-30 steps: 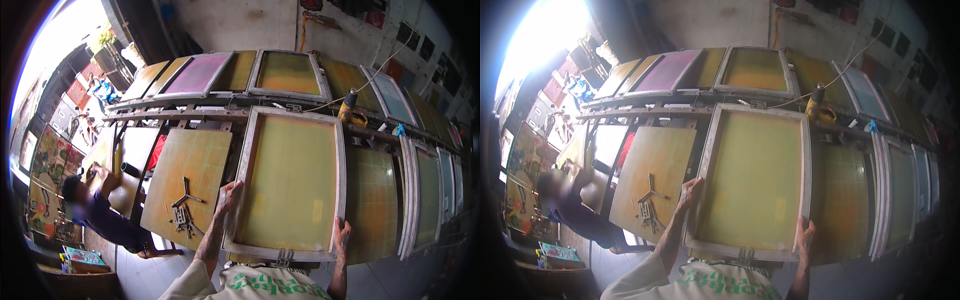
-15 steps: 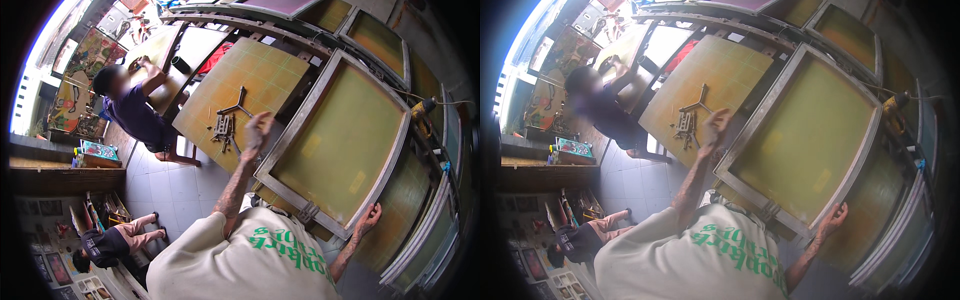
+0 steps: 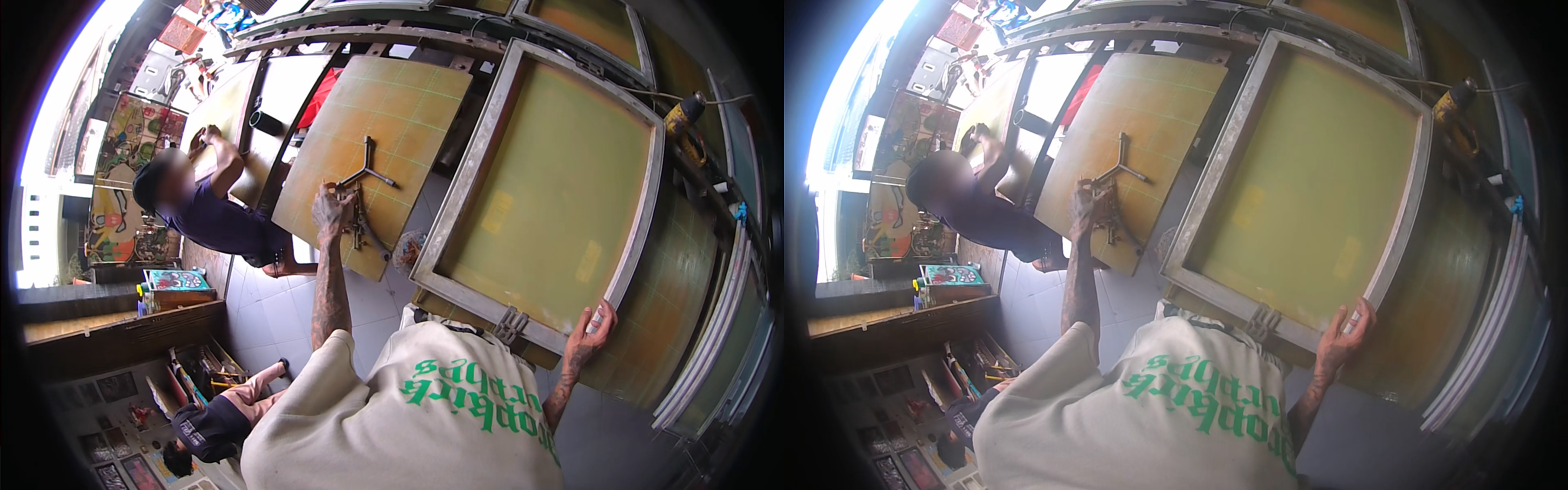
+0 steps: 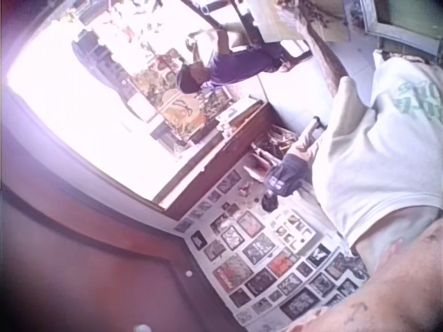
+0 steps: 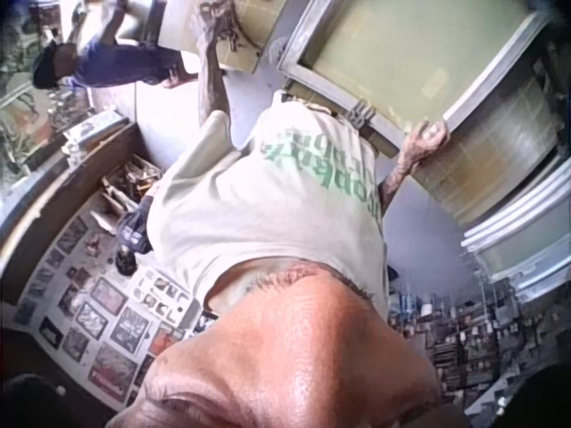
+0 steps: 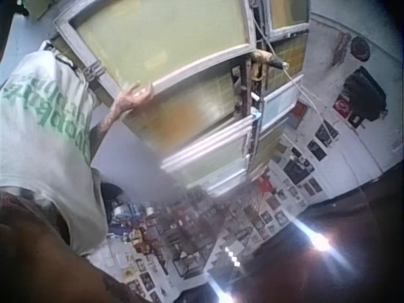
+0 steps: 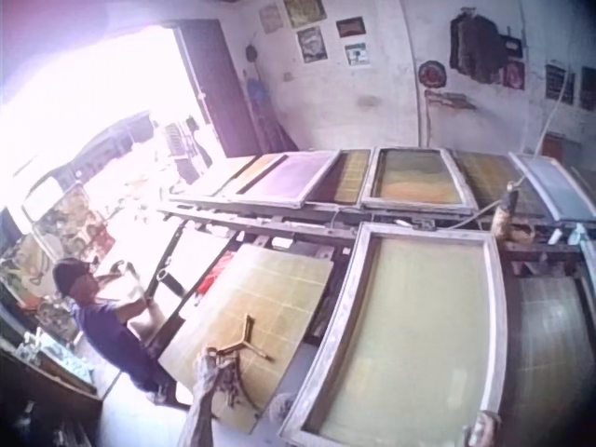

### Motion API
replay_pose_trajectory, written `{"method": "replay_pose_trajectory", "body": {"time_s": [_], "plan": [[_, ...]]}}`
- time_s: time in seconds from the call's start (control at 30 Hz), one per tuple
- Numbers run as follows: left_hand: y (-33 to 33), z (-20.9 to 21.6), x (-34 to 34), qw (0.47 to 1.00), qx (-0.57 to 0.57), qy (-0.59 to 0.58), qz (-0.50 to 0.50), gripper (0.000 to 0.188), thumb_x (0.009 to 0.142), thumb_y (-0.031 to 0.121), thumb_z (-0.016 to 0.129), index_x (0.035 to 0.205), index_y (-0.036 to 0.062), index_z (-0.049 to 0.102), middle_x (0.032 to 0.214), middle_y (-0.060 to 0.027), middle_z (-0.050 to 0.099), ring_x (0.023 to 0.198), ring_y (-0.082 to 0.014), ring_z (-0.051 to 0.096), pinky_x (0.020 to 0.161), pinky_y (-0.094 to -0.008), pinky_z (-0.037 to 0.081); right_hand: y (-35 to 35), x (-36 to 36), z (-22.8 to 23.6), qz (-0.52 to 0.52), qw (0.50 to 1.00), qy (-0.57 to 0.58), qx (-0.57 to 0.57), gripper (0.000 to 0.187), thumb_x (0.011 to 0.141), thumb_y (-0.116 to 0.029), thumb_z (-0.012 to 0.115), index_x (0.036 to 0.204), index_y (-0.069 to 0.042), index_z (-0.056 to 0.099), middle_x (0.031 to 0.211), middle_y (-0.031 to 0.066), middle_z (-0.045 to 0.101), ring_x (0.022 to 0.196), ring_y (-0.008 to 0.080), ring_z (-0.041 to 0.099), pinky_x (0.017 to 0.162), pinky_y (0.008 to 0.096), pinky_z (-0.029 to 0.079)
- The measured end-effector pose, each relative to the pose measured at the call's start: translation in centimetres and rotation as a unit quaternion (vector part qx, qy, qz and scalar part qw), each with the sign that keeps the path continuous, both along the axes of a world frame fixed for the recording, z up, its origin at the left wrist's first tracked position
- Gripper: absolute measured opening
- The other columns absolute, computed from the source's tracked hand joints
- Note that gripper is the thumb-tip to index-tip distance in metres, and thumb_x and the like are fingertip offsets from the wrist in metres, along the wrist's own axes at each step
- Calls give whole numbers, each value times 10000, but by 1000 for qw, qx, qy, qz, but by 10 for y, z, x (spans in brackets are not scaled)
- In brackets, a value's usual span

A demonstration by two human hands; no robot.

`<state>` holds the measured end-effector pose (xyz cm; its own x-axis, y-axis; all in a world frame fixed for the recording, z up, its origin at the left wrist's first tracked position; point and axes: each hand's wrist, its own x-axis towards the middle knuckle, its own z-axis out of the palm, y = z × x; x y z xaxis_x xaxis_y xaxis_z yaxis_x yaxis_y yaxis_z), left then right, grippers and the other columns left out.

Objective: The person uses a T-handle wrench to tighten bolts on the corners of a rectangular frame resting on a workbench. They systematically move around the frame, securing each corner while another person works in the background.

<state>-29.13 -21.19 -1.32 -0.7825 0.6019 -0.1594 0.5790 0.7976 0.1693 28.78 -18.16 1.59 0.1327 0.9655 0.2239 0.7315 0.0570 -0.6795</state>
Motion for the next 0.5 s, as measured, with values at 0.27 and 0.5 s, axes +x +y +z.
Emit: {"method": "replay_pose_trajectory", "body": {"time_s": [0.27, 0.5], "plan": [[-6, 0, -19, 997, 60, 35, 30, 544, 809, 406, 784, 1226, 91, 633, 1190, -203, 618, 1129, -366, 568, 973, -456, 443, -15, 7, -12, -6, 1000, 7, -27, 314, 940, -63, 623, 1250, -43, 578, 1266, 103, 576, 1138, 256, 559, 809, 379, 469], [-17, 0, -2, 974, 196, 111, 30, 563, 810, 422, 784, 1238, 91, 626, 1205, -206, 612, 1152, -373, 556, 988, -460, 434, -12, 12, -9, 13, 999, -18, -29, 307, 946, -55, 614, 1249, -30, 577, 1268, 112, 570, 1137, 266, 562, 802, 378, 474]]}}
